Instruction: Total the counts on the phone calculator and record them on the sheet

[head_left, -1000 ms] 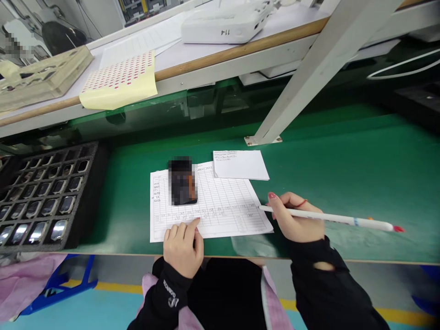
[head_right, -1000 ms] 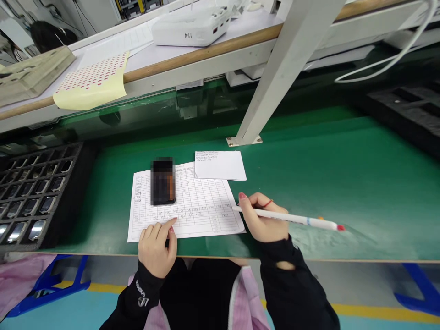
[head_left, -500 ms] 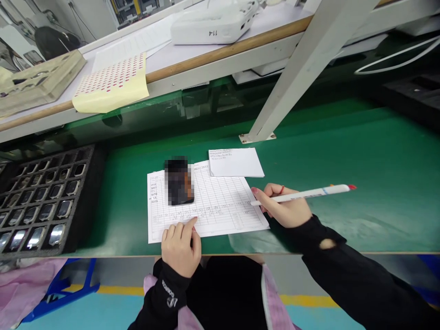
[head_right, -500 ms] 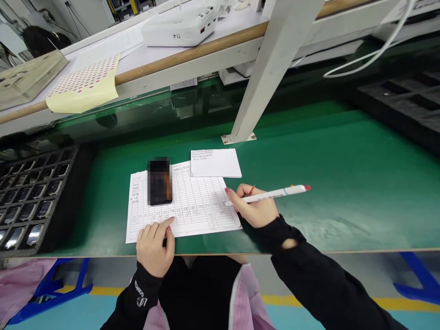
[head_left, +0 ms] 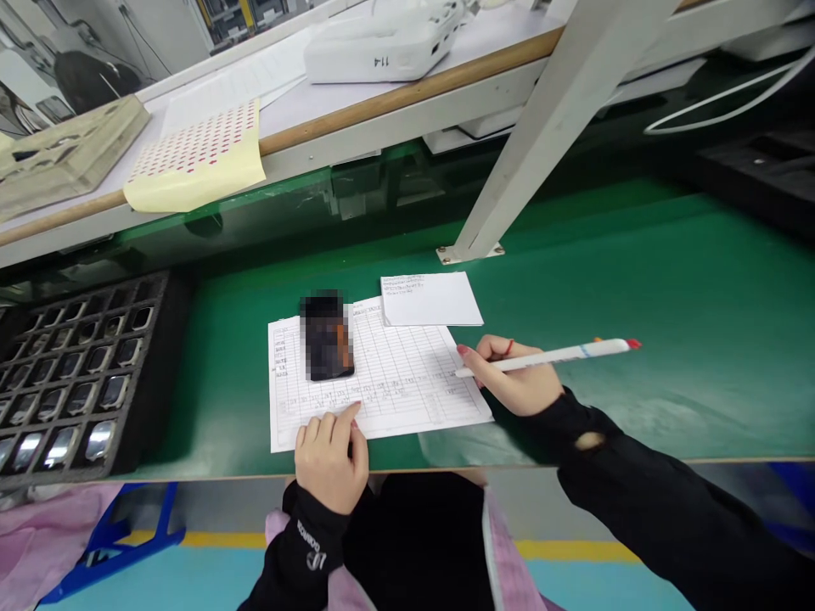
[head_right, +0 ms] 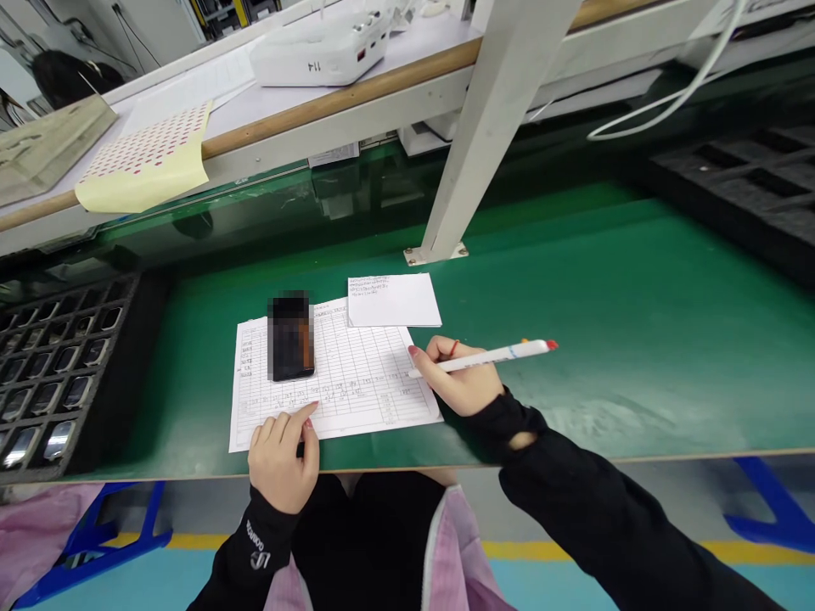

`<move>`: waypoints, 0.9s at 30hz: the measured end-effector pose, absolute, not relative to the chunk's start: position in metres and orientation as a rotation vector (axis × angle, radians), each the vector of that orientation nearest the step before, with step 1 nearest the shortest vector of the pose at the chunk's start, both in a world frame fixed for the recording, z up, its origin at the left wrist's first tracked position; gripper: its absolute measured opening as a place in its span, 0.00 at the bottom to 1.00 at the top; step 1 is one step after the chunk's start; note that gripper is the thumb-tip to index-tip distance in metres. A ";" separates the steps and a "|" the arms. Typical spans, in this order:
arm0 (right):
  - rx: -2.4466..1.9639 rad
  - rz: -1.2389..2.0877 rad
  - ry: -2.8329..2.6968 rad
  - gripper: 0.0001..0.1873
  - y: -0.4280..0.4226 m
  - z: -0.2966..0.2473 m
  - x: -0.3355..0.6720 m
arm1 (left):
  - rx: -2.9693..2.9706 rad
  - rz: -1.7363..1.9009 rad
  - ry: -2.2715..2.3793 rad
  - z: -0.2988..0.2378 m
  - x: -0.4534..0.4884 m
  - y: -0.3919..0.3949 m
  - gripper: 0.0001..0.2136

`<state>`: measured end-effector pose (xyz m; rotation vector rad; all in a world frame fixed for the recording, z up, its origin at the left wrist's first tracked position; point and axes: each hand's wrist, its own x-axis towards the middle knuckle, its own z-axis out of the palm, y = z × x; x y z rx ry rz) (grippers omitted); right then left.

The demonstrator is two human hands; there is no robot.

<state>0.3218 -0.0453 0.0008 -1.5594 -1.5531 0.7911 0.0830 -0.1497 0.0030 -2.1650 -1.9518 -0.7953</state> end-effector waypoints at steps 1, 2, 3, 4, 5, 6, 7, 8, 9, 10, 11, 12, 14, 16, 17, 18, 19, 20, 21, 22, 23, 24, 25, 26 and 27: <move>-1.559 0.790 -1.550 0.22 -0.046 0.001 0.322 | -2.165 -0.800 -1.943 0.003 0.083 -0.150 0.14; -1.561 0.787 -1.545 0.22 -0.046 0.001 0.321 | -2.164 -0.802 -1.934 0.002 0.083 -0.150 0.14; -1.565 0.782 -1.539 0.22 -0.046 0.001 0.321 | -2.165 -0.801 -1.929 0.002 0.082 -0.149 0.14; -1.569 0.774 -1.532 0.23 -0.046 0.001 0.321 | -2.165 -0.799 -1.926 0.002 0.082 -0.149 0.14; -1.571 0.766 -1.527 0.23 -0.046 0.001 0.321 | -2.166 -0.795 -1.925 0.001 0.082 -0.149 0.14; -1.573 0.757 -1.525 0.24 -0.047 0.001 0.321 | -2.167 -0.789 -1.927 0.001 0.082 -0.149 0.14; -1.577 0.745 -1.524 0.24 -0.048 0.001 0.320 | -2.167 -0.785 -1.932 0.001 0.082 -0.149 0.14; -1.582 0.729 -1.525 0.24 -0.049 0.001 0.319 | -2.166 -0.782 -1.938 0.001 0.082 -0.149 0.14; -1.588 0.712 -1.527 0.24 -0.050 0.002 0.318 | -2.166 -0.781 -1.944 0.001 0.082 -0.150 0.14; -1.595 0.693 -1.527 0.23 -0.051 0.002 0.317 | -2.165 -0.782 -1.949 0.002 0.082 -0.150 0.14; -1.604 0.673 -1.526 0.23 -0.052 0.002 0.316 | -2.164 -0.785 -1.952 0.002 0.083 -0.150 0.14; -1.613 0.653 -1.522 0.23 -0.053 0.002 0.316 | -2.165 -0.790 -1.952 0.002 0.083 -0.150 0.14; -1.629 0.613 -1.516 0.22 -0.054 0.003 0.314 | -2.166 -0.801 -1.945 0.002 0.083 -0.149 0.14; -1.646 0.574 -1.523 0.21 -0.054 0.003 0.313 | -2.167 -0.806 -1.941 0.003 0.083 -0.149 0.14; -1.652 0.556 -1.536 0.21 -0.054 0.003 0.313 | -2.168 -0.803 -1.941 0.002 0.083 -0.149 0.14; -1.658 0.541 -1.552 0.21 -0.054 0.003 0.313 | -2.169 -0.799 -1.944 0.002 0.083 -0.149 0.14; -1.663 0.526 -1.566 0.21 -0.053 0.003 0.313 | -2.169 -0.796 -1.947 0.002 0.083 -0.149 0.14; -1.667 0.512 -1.580 0.21 -0.053 0.003 0.313 | -2.168 -0.793 -1.948 0.002 0.083 -0.150 0.14; -1.669 0.499 -1.592 0.21 -0.053 0.003 0.313 | -2.167 -0.792 -1.948 0.002 0.083 -0.150 0.14; -1.670 0.489 -1.602 0.21 -0.053 0.003 0.313 | -2.166 -0.792 -1.949 0.002 0.083 -0.150 0.14; -1.669 0.482 -1.611 0.21 -0.054 0.003 0.314 | -2.164 -0.792 -1.950 0.002 0.083 -0.150 0.14; -1.668 0.476 -1.622 0.21 -0.054 0.003 0.314 | -2.164 -0.791 -1.950 0.002 0.082 -0.150 0.14; -1.668 0.471 -1.631 0.21 -0.054 0.003 0.314 | -2.165 -0.790 -1.950 0.002 0.082 -0.150 0.14; -1.668 0.464 -1.639 0.21 -0.054 0.003 0.314 | -2.168 -0.789 -1.951 0.002 0.082 -0.150 0.14; -1.670 0.455 -1.644 0.21 -0.055 0.003 0.314 | -2.170 -0.789 -1.951 0.002 0.082 -0.150 0.14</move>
